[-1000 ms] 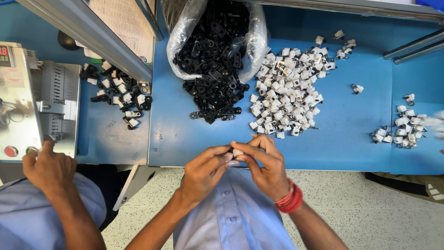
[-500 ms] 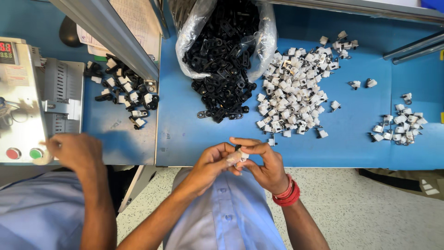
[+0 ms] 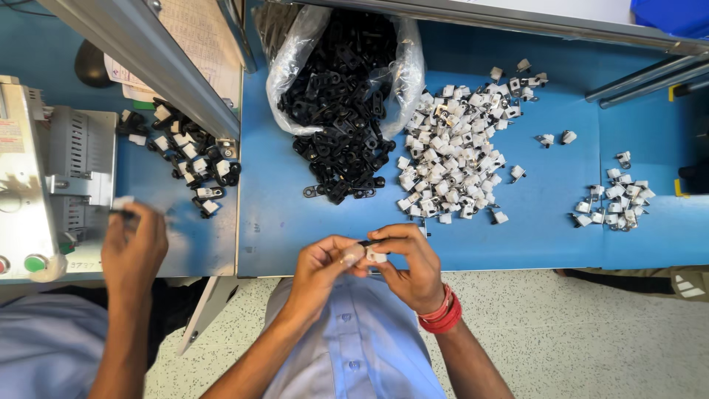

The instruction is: The person repeatedly picks up small black and white plastic components from a blue workbench, joins them together by hand, and places the assembled units into a pile. The process is continuous and repetitive throughout the clip.

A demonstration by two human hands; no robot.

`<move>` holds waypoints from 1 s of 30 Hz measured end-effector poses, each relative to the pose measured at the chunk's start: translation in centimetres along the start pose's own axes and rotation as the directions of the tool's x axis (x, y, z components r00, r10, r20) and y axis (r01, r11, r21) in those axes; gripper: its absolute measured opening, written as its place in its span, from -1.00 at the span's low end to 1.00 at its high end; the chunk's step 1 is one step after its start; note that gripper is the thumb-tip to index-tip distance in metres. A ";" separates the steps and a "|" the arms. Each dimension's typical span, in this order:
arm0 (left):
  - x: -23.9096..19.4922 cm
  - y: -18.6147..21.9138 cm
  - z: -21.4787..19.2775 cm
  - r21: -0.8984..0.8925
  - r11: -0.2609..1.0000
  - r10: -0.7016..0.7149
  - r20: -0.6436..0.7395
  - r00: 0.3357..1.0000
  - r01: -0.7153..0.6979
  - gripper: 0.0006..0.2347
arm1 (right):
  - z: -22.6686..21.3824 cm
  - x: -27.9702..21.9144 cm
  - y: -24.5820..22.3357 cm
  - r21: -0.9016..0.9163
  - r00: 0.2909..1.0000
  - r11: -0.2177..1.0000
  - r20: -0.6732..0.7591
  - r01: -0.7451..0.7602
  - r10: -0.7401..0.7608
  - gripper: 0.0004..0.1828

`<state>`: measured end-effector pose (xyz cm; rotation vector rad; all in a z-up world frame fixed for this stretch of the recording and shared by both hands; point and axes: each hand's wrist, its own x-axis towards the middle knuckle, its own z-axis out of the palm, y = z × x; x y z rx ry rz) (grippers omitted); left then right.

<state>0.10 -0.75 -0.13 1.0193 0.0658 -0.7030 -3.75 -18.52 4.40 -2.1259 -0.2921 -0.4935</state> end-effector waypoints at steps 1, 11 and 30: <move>0.3 -0.5 0.1 0.034 0.999 0.036 -0.021 0.999 -0.036 -0.85 | -0.2 -0.3 0.2 0.000 1.000 1.000 -0.016 -0.021 0.021 -0.68; 0.6 -2.1 1.5 0.046 0.976 0.213 -0.006 0.977 -0.212 -0.82 | -0.3 -1.8 1.3 0.492 0.965 0.851 -0.077 -0.181 0.250 -0.69; 1.9 3.6 0.4 0.395 0.906 0.066 0.219 0.974 -0.150 -0.72 | -3.1 1.3 2.0 0.037 0.997 0.999 0.083 0.001 -0.005 -0.54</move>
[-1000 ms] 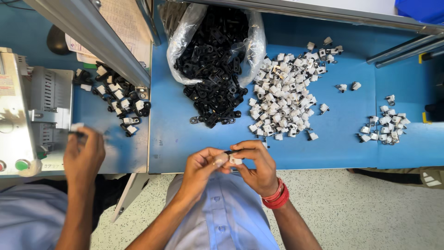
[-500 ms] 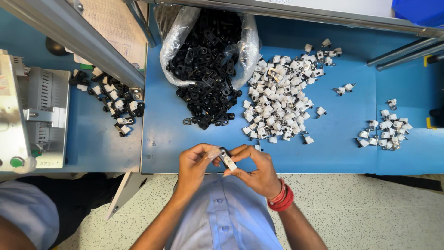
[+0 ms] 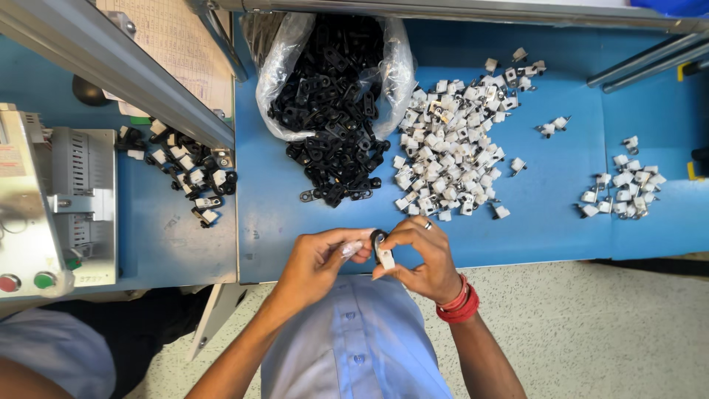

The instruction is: The person repeatedly picks up small black and white plastic components from a blue workbench, joins them together by hand, and places the assembled units into a pile. The process is continuous and repetitive throughout the clip.

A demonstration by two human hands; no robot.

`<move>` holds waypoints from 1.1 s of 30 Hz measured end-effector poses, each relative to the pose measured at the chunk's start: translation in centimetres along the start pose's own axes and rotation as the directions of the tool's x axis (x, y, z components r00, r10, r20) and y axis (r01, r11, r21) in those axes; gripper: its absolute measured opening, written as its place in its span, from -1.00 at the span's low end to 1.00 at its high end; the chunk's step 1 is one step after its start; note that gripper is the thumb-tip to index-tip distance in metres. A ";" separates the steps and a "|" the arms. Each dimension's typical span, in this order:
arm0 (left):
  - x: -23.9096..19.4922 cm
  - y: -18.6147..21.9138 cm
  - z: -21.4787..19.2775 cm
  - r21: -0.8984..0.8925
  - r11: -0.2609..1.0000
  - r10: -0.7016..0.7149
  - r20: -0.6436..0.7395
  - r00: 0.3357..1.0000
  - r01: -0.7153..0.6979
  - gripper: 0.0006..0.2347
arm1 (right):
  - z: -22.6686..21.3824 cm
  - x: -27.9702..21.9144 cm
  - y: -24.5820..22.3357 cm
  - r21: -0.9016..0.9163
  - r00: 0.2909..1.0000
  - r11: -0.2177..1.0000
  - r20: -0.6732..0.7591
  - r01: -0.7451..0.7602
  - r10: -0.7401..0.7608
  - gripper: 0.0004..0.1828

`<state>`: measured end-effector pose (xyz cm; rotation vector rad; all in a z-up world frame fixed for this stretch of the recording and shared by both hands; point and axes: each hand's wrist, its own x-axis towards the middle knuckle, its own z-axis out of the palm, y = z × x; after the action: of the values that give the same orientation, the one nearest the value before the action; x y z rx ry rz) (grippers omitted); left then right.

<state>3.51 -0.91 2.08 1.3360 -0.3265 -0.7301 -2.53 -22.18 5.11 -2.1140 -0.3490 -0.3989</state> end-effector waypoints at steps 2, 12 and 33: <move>0.2 -1.1 -0.3 -0.167 0.984 -0.042 0.083 0.996 0.055 -0.64 | 0.9 -0.3 -0.2 -0.027 0.998 1.000 -0.059 -0.007 0.005 -0.51; 0.6 -3.0 -0.7 -0.257 0.964 -0.065 0.030 0.997 0.071 -0.71 | 3.0 -1.9 0.2 -0.078 0.965 0.987 -0.233 -0.140 0.118 -0.54; 1.1 -5.3 3.1 0.094 0.995 -0.010 -0.161 0.987 0.026 -0.71 | 1.4 -4.0 2.6 0.333 0.852 0.784 0.178 -0.524 0.493 -0.55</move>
<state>0.94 -4.32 -2.46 1.4808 -0.2230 -0.6232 -4.91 -22.75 0.78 -1.7569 0.1102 0.0759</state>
